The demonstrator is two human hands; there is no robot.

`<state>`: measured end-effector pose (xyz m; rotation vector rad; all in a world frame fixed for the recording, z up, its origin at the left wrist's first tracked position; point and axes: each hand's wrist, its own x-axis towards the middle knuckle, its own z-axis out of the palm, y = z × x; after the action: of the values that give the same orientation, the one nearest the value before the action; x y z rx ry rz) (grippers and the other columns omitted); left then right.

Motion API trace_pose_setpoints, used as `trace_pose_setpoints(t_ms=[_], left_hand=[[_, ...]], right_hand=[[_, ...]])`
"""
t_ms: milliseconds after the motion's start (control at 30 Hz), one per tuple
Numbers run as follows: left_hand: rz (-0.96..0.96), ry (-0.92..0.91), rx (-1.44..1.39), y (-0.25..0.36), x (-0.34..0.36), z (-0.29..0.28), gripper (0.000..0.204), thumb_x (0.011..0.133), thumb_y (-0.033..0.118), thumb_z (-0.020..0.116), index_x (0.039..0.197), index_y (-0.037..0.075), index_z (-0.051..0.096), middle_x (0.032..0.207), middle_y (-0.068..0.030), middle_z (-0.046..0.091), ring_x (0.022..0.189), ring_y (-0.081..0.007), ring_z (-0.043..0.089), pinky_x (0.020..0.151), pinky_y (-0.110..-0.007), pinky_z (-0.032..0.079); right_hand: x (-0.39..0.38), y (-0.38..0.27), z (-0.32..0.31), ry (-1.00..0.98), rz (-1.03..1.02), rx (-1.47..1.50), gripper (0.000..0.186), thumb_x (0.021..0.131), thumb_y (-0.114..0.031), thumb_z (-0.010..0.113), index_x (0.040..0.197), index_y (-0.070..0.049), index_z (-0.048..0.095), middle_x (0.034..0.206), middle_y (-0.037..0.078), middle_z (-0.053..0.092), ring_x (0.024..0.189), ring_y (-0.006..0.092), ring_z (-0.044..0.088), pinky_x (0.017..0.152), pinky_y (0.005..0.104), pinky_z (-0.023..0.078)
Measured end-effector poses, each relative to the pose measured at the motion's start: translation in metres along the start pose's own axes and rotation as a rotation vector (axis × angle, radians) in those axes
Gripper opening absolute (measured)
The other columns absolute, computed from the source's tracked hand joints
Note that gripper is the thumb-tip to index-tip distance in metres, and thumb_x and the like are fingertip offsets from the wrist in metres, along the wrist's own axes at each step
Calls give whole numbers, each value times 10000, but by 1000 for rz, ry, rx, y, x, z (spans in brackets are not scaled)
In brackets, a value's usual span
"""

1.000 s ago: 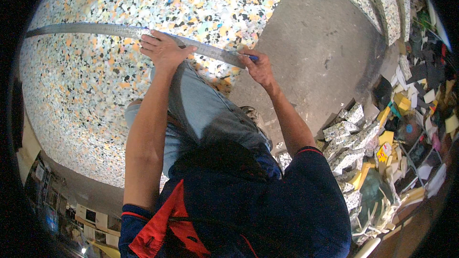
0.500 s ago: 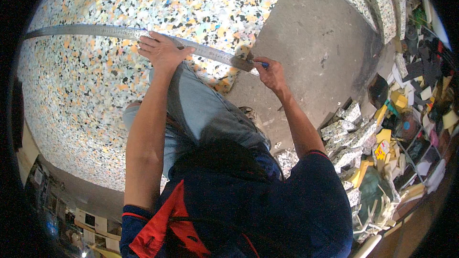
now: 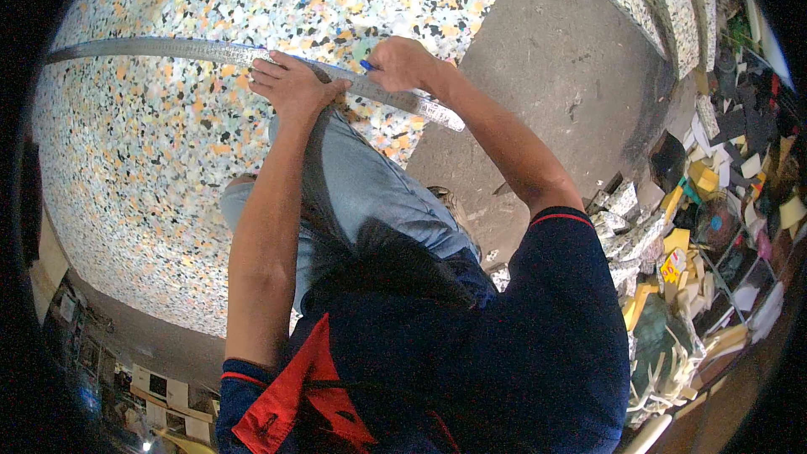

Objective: The person kneels on a speckled floor and uses a metal ruler and a blue marker to draw straight lines on the surface. They then use a utility knife to score the floor along the marked lines, preparing the material for cutting.

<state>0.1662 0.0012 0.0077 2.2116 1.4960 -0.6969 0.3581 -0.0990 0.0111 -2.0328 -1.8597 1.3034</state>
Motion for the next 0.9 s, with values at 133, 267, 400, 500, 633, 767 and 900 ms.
trace_pose_setpoints(t_ms=[133, 267, 400, 500, 633, 767, 900], left_hand=[[4, -2, 23, 0, 0, 0, 1442, 684, 704, 822, 1533, -202, 89, 1558, -507, 87, 1463, -655, 124, 1193, -690, 95], [7, -4, 42, -1, 2, 3, 1451, 689, 737, 792, 1531, -208, 82, 1554, -513, 86, 1460, -663, 116, 1185, -701, 94], [7, -27, 59, 0, 5, 5, 1463, 693, 762, 769, 1529, -213, 69, 1550, -519, 79, 1458, -671, 102, 1177, -714, 92], [1, -34, 59, 0, 6, 5, 1469, 691, 769, 764, 1529, -214, 65, 1551, -520, 68, 1458, -673, 92, 1175, -717, 89], [0, -50, 65, 0, 6, 4, 1480, 686, 781, 759, 1529, -214, 61, 1553, -519, 48, 1462, -671, 77, 1175, -717, 89], [8, -61, 65, -1, 7, 4, 1481, 687, 779, 763, 1528, -215, 57, 1554, -518, 39, 1463, -670, 71, 1176, -717, 88], [9, -46, 60, -1, 8, 6, 1474, 692, 769, 769, 1525, -218, 58, 1551, -522, 38, 1461, -672, 69, 1183, -709, 84]], right_hand=[[9, 0, 5, 83, -24, 155, 209, 885, -227, 705, 907, -27, 765, 797, 184, 728, 708, 292, 712, 663, 418, 538], [-52, 19, 25, 293, -19, 438, 210, 926, -181, 704, 1084, -63, 773, 964, 178, 763, 827, 250, 731, 755, 381, 564], [-132, 41, 49, 249, 338, 702, 298, 974, -165, 685, 1251, -62, 726, 1095, 153, 764, 919, 194, 720, 836, 353, 574], [-173, 50, 57, 275, 573, 860, 287, 981, -163, 680, 1245, -63, 731, 1102, 131, 769, 929, 190, 716, 837, 361, 579], [-172, 47, 51, 277, 464, 635, 274, 961, -111, 681, 1224, -64, 743, 1081, 131, 771, 913, 206, 721, 826, 358, 583], [-159, 35, 35, 255, 443, 472, 266, 926, -81, 695, 1184, -61, 758, 1044, 126, 777, 884, 224, 726, 794, 363, 580], [-159, 33, 27, 167, 510, 437, 249, 897, -78, 707, 1138, -53, 766, 1040, 148, 773, 882, 250, 736, 766, 389, 574]])
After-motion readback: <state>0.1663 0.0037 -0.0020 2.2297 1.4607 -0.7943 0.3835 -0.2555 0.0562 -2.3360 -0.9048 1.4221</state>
